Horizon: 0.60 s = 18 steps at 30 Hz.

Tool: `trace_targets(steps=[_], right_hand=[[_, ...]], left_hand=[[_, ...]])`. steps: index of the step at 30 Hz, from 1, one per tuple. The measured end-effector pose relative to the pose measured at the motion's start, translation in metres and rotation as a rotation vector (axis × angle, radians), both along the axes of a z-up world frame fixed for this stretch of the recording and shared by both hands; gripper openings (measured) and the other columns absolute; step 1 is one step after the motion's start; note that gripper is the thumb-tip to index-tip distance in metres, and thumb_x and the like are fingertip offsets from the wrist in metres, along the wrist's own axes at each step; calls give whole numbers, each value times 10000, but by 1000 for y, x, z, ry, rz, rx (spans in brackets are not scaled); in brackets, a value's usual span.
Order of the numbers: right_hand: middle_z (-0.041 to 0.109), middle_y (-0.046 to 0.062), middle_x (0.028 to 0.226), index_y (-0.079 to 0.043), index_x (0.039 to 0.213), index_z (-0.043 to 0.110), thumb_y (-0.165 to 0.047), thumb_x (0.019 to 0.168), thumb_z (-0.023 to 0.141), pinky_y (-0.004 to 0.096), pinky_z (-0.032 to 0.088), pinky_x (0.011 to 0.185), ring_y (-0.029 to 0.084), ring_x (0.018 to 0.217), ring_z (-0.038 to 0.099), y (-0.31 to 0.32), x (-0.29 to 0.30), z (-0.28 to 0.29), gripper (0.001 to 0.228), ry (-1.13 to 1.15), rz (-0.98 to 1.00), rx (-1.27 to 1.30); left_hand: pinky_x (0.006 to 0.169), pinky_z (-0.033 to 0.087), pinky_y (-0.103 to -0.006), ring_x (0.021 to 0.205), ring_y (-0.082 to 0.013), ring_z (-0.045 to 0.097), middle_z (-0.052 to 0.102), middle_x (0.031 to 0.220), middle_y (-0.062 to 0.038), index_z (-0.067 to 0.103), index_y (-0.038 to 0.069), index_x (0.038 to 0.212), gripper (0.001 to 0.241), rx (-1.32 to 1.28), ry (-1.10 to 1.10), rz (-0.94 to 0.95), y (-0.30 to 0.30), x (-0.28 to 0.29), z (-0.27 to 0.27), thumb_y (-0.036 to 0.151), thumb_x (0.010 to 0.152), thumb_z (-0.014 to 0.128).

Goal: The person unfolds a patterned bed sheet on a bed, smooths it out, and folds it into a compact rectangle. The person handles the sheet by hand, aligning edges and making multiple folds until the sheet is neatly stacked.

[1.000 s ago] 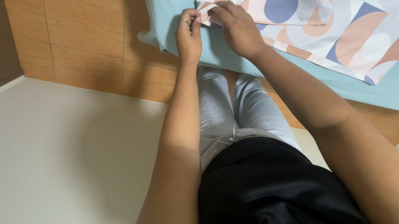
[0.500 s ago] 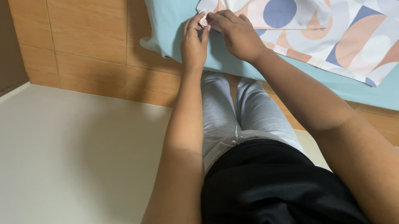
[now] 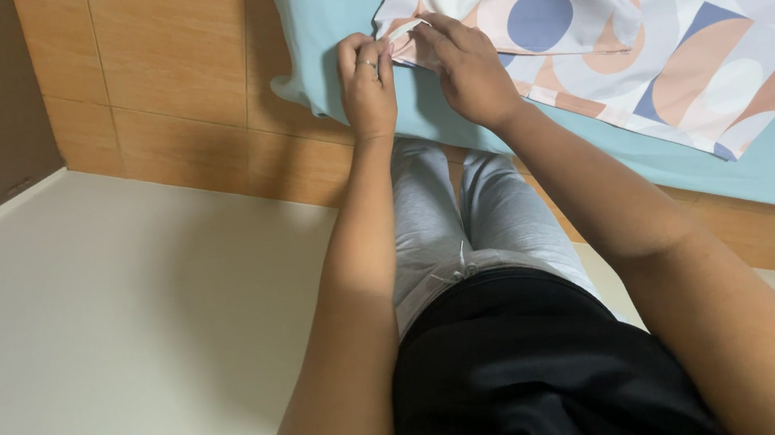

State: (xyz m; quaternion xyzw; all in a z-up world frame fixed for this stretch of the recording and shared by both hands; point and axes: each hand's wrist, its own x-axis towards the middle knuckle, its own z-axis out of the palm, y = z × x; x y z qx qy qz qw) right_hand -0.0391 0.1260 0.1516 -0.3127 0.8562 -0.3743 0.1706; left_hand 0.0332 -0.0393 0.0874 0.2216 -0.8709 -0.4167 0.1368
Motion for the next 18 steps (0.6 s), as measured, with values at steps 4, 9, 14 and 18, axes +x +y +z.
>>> trace_targets(steps=[4,9,14,18], right_hand=[[536,161,1483,0,1396,588,92,845,642,468,439,1087,378,1288,562,2,5,-5,562,17,-18,11],[535,183,1479,35,1366,590,75,820,657,471,440,1068,398,1257,555,4,6,-5,552,-49,-45,-1],[533,169,1486,-21,1245,637,54,833,680,467,440,1081,377,1284,569,8,5,-10,421,-86,-31,42],[487,192,1514,4,1284,595,26,803,689,486,407,1076,381,1274,551,9,6,-18,491,-89,6,139]], left_hand=[[879,506,-424,1019,-304,598,577,1072,-75,651,74,961,108,-225,15,-111,-5,2,12,84,899,738],[886,502,-431,1006,-295,589,585,1071,-63,633,62,961,139,-272,-18,-285,-7,5,25,97,910,758],[887,499,-421,1012,-273,590,593,1073,-43,604,73,962,155,-338,37,-406,-1,4,36,118,926,749],[904,479,-421,1050,-263,601,635,1149,-41,584,64,1037,157,-332,19,-442,-3,-1,31,109,944,701]])
